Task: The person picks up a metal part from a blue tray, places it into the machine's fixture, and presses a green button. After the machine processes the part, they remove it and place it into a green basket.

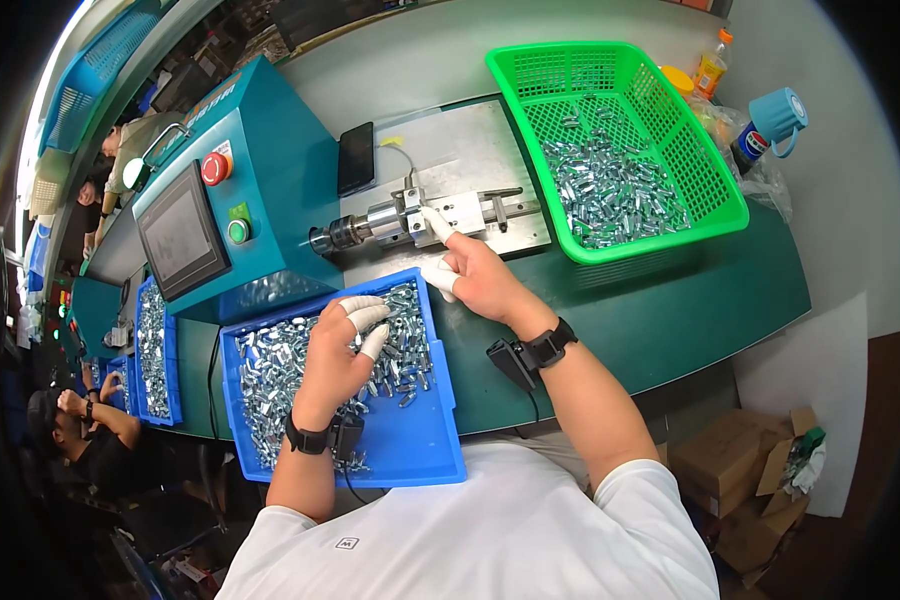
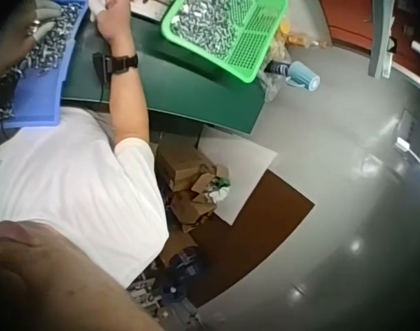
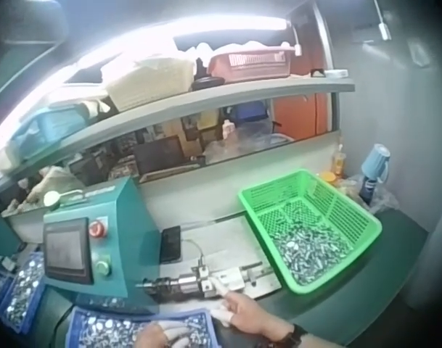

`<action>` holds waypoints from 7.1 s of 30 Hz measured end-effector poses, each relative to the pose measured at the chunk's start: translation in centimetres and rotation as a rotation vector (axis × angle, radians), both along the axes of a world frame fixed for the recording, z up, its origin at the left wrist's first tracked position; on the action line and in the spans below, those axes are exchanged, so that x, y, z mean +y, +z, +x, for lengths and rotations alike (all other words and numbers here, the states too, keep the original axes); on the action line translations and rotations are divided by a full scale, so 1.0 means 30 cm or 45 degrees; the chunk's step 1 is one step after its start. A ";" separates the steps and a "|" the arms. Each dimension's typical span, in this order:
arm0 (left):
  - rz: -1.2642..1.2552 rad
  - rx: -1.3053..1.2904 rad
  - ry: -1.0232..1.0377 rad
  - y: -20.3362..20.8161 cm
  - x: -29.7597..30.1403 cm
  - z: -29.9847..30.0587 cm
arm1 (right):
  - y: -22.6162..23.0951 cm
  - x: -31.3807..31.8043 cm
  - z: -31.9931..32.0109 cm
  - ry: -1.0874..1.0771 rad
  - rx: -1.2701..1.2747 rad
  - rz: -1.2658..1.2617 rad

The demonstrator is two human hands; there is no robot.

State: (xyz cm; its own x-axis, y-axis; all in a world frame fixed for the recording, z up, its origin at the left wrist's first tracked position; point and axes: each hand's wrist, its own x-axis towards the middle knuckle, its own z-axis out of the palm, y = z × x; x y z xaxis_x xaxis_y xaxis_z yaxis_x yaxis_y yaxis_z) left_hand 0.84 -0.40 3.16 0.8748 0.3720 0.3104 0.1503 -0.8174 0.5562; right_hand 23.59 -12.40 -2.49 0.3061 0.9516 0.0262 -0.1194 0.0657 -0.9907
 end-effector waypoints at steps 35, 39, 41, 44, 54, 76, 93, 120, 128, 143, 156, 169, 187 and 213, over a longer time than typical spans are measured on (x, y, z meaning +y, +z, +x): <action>0.046 0.177 0.190 -0.141 0.066 -0.054 | 0.146 0.015 0.047 -0.556 -1.239 -0.016; 0.071 0.152 0.154 -0.148 0.072 -0.045 | 0.208 0.031 0.006 -0.407 -1.705 0.150; 0.053 0.080 0.147 -0.157 0.069 -0.039 | 0.247 0.038 -0.014 -0.367 -1.723 0.065; 0.019 -0.046 0.111 -0.166 0.061 -0.033 | 0.279 0.045 -0.019 -0.304 -1.735 -0.119; -0.014 0.135 -0.009 -0.151 0.047 -0.036 | 0.123 -0.010 0.154 -0.843 -0.580 0.234; -0.113 0.005 0.038 -0.053 -0.002 -0.009 | -0.032 -0.020 -0.008 -0.858 -0.245 0.497; 0.277 -0.038 -0.005 0.122 0.107 0.435 | -0.098 0.001 -0.006 -0.768 -0.331 0.328; 0.032 0.127 -0.047 0.004 -0.007 0.042 | -0.005 0.013 0.011 0.054 0.112 0.021; -0.011 0.087 -0.048 -0.003 -0.010 0.033 | -0.005 0.012 0.006 0.045 0.067 -0.028; 0.018 0.162 -0.053 0.010 -0.004 0.018 | 0.017 0.015 0.003 0.048 0.075 -0.018; 0.029 0.315 -0.067 -0.054 -0.043 0.014 | 0.059 0.002 0.018 -0.304 -0.489 -0.097; -0.063 0.156 0.058 -0.111 0.021 0.002 | 0.192 0.036 0.006 -0.343 -1.654 -0.055; 0.012 0.165 -0.059 -0.090 0.003 0.008 | 0.098 -0.014 0.053 -0.991 -0.238 0.452; 0.123 0.339 0.059 -0.015 0.008 0.014 | -0.064 0.002 0.009 -0.798 -0.311 0.361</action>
